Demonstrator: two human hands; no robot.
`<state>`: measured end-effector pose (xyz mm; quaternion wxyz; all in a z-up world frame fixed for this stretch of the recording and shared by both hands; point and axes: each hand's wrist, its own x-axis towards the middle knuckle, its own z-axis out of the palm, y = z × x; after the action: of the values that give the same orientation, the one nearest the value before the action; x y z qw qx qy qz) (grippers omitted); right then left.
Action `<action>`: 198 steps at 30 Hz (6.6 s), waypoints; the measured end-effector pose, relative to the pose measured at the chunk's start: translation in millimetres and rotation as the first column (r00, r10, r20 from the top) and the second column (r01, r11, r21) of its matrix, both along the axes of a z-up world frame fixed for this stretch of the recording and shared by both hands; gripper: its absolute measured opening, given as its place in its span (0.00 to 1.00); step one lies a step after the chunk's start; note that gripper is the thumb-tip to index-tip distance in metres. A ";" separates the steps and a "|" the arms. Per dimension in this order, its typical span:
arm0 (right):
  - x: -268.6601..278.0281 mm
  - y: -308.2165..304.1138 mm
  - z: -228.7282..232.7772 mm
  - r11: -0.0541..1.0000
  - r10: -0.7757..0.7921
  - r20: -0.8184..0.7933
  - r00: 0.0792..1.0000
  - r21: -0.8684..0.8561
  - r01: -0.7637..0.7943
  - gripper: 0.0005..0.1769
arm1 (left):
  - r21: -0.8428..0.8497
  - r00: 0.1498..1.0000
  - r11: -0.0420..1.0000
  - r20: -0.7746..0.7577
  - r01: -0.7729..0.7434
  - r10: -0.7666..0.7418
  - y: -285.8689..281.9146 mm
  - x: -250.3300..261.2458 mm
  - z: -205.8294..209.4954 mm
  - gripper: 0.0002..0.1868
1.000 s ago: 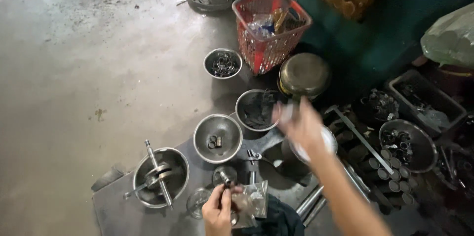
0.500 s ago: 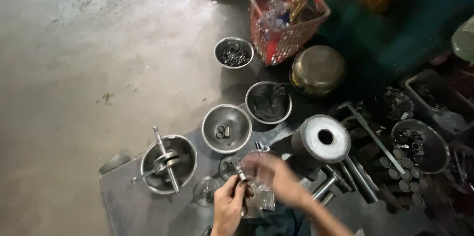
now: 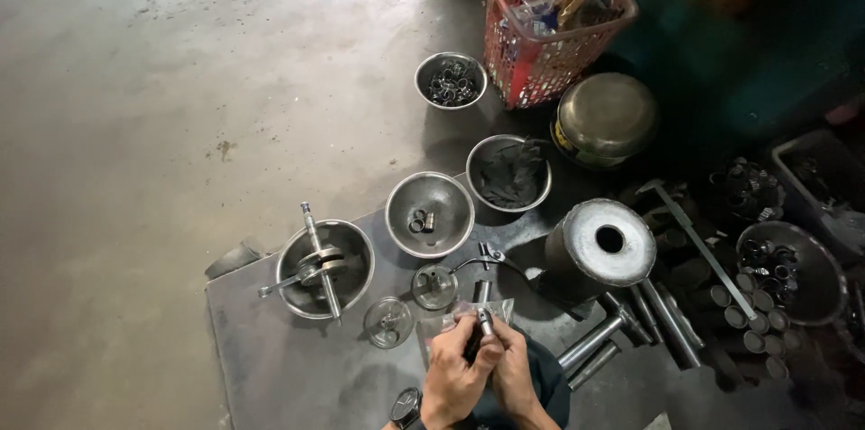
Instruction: The person grinds a metal rod on a bench grinder, then moves to a workbench to clean various metal parts. They wipe a connecting rod and other small components with a dark cloth, place them into metal bowls, and handle a plastic bag containing small parts.
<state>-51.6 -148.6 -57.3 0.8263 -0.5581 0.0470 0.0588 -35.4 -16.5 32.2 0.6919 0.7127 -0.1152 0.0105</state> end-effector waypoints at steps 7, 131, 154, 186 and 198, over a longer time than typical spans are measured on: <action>-1.6 -5.2 14.5 0.997 0.062 0.066 0.996 0.043 -0.065 0.25 | 0.138 0.996 0.990 0.087 -0.032 0.020 -1.6 -9.9 -31.5 0.25; 6.8 -70.7 81.6 0.779 0.300 0.258 0.918 -0.622 -0.079 0.29 | 0.287 0.933 0.929 0.202 0.235 -0.299 8.8 6.1 -9.4 0.08; -0.3 -11.6 10.1 0.978 -0.072 0.195 0.978 -0.179 0.108 0.35 | 0.017 0.998 1.000 0.061 -0.001 -0.001 -4.5 -1.4 -14.4 0.18; 161.3 -72.9 0.4 0.671 -0.168 0.205 0.964 -0.693 0.264 0.10 | -0.919 0.957 0.371 -0.218 -0.135 -0.192 134.6 56.2 -19.2 0.24; 177.4 -47.3 -41.6 0.389 0.075 0.077 0.994 -0.920 0.041 0.17 | 0.137 0.933 0.987 -0.358 0.084 -0.030 73.8 51.3 -106.4 0.16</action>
<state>125.7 -195.9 -98.8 0.3807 -0.9244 0.0222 0.0019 15.9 57.3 -74.2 0.6456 0.7493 -0.0098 -0.1471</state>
